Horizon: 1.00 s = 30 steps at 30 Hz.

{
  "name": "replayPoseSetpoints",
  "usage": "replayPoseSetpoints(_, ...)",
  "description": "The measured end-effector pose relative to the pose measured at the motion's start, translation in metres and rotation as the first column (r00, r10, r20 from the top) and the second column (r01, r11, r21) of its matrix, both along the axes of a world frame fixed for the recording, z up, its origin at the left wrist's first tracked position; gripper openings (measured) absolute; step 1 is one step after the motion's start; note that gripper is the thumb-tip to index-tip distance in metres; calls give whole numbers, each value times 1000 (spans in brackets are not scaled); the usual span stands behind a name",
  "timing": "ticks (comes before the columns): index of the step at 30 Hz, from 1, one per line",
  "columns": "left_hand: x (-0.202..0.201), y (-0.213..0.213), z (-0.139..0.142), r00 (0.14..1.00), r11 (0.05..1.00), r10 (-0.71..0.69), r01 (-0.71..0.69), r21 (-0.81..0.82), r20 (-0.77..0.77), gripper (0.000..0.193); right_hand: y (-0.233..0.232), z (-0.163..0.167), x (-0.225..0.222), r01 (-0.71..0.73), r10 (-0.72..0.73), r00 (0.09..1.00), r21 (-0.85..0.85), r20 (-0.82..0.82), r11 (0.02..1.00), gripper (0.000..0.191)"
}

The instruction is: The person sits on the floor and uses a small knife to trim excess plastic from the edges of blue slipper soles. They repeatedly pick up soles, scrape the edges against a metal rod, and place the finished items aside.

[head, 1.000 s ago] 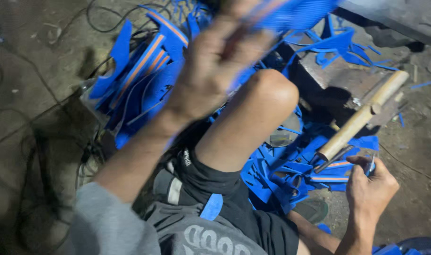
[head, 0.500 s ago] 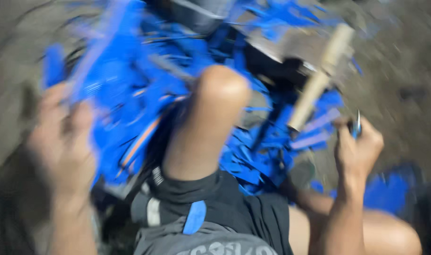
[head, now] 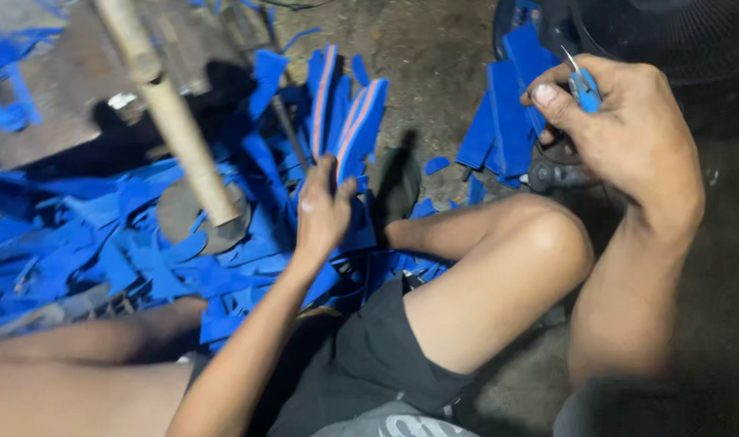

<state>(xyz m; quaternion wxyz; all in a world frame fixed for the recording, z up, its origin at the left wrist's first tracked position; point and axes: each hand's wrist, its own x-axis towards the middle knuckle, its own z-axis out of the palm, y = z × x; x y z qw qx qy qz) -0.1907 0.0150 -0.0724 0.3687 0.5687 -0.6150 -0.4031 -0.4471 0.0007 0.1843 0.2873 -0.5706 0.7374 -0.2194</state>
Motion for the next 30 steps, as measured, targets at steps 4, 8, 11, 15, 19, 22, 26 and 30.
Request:
replayPoseSetpoints(4, -48, -72, -87, 959, 992, 67, -33, -125, 276, 34, 0, -84, -85, 239, -229, 941, -10, 249, 971, 9)
replayPoseSetpoints(8, -53, -119, -133, 903, 998, 3, 26, -60, 429, 41, -7, -235, -167, 477, -424, 813, -37, 399, 878, 5)
replayPoseSetpoints(11, -57, -127, -145, 852, 990, -23, 93, -108, 523, 47, -9, -335, -217, 530, -526, 848, -134, 64, 837, 19)
replayPoseSetpoints(15, -62, -118, -134, 869, 984, -52, 130, -125, 493, 42, -8, -415, -260, 418, -458, 809, -188, -368, 889, 58)
replayPoseSetpoints(19, -54, -100, -111, 897, 992, -84, 117, -48, 434, 38, -11, -452, -272, 427, -355, 753, 2, -554, 904, 81)
replayPoseSetpoints(22, -43, -85, -98, 939, 990, -110, 73, 124, 324, 34, -14, -464, -269, 414, -273, 738, 94, -617, 906, 99)
replayPoseSetpoints(26, -31, -72, -87, 947, 988, -114, 75, 138, 299, 33, -12, -465, -267, 431, -295, 730, 81, -616, 899, 92)
replayPoseSetpoints(30, -20, -66, -71, 975, 971, -72, 21, 239, 209, 33, -5, -432, -253, 467, -471, 882, 111, 7, 877, 51)
